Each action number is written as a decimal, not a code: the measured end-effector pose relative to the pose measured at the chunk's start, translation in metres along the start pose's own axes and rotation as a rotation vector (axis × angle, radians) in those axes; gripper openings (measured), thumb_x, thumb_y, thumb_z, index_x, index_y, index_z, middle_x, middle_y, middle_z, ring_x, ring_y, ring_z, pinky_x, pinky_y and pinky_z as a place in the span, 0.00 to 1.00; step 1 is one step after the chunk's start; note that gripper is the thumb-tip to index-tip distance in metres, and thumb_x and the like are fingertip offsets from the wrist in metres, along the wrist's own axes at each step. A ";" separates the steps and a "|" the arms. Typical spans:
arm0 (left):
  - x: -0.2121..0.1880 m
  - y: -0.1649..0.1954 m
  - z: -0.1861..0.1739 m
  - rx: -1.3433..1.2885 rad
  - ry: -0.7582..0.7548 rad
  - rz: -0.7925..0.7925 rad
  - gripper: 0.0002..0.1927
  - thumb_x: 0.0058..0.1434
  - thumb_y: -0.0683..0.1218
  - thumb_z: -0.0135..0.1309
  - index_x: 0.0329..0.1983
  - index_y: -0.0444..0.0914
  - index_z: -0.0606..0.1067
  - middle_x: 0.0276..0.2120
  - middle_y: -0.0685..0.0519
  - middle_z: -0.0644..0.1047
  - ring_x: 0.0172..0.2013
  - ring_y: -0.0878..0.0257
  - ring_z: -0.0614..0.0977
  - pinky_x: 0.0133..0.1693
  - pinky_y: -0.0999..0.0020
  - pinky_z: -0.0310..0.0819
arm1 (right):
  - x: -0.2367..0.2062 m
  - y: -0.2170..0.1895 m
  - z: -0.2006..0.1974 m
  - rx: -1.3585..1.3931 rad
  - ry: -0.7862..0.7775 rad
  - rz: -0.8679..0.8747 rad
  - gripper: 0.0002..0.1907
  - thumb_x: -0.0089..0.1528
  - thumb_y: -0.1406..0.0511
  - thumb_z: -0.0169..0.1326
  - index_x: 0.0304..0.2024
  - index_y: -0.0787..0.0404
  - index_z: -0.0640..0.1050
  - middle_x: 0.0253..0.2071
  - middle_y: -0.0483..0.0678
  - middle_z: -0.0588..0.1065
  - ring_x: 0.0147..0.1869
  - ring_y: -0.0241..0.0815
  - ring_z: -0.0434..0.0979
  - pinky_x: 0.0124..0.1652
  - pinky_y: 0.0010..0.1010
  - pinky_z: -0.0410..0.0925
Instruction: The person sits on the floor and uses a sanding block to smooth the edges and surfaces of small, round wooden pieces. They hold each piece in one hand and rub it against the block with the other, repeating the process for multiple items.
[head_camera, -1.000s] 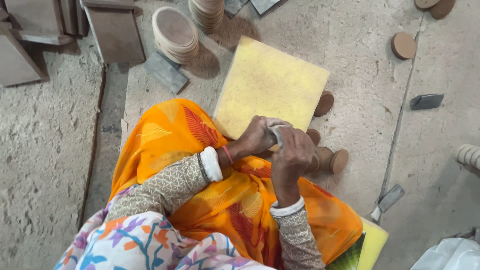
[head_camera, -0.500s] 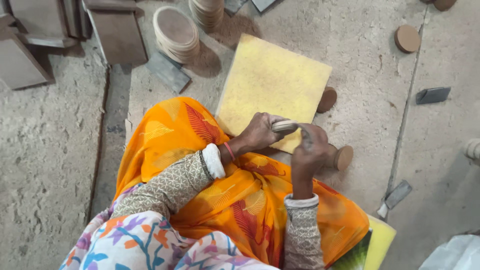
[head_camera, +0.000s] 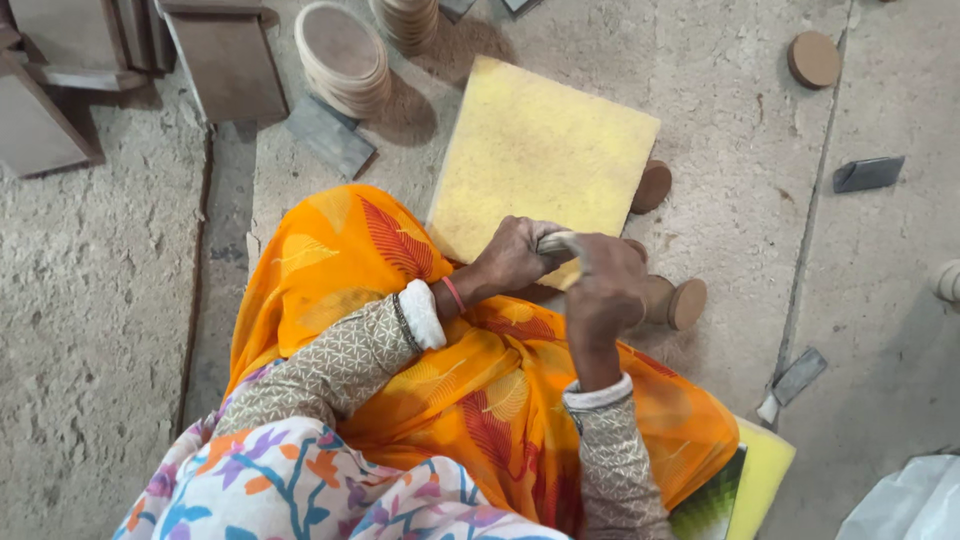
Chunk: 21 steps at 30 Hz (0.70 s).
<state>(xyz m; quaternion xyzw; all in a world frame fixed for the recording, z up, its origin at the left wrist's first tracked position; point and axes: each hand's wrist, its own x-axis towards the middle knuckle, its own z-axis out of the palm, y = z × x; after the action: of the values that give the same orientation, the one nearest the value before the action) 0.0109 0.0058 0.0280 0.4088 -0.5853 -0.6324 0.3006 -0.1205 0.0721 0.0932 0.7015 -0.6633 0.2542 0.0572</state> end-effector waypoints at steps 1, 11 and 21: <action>-0.001 0.001 0.000 0.036 0.034 0.038 0.11 0.60 0.42 0.62 0.46 0.37 0.83 0.34 0.52 0.85 0.32 0.71 0.83 0.35 0.70 0.79 | 0.001 -0.002 0.000 -0.047 -0.002 -0.048 0.19 0.56 0.78 0.55 0.46 0.57 0.83 0.44 0.47 0.79 0.49 0.50 0.82 0.50 0.41 0.74; 0.002 0.008 -0.006 -0.369 -0.006 0.038 0.17 0.55 0.36 0.62 0.49 0.35 0.82 0.38 0.53 0.85 0.35 0.69 0.84 0.37 0.72 0.81 | -0.013 0.023 0.032 0.714 0.000 1.007 0.14 0.60 0.69 0.64 0.48 0.60 0.79 0.42 0.47 0.80 0.38 0.39 0.79 0.34 0.31 0.75; 0.001 0.003 -0.005 -0.115 0.092 0.019 0.13 0.60 0.42 0.65 0.49 0.37 0.82 0.35 0.53 0.85 0.34 0.73 0.82 0.37 0.74 0.80 | 0.005 -0.003 0.013 -0.017 -0.058 0.214 0.17 0.61 0.75 0.58 0.48 0.51 0.83 0.47 0.50 0.79 0.48 0.46 0.81 0.42 0.32 0.76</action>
<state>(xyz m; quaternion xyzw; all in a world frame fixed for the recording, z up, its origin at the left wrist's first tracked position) 0.0144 0.0016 0.0303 0.4138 -0.5372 -0.6430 0.3560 -0.1140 0.0625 0.0844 0.6333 -0.7380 0.2326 0.0166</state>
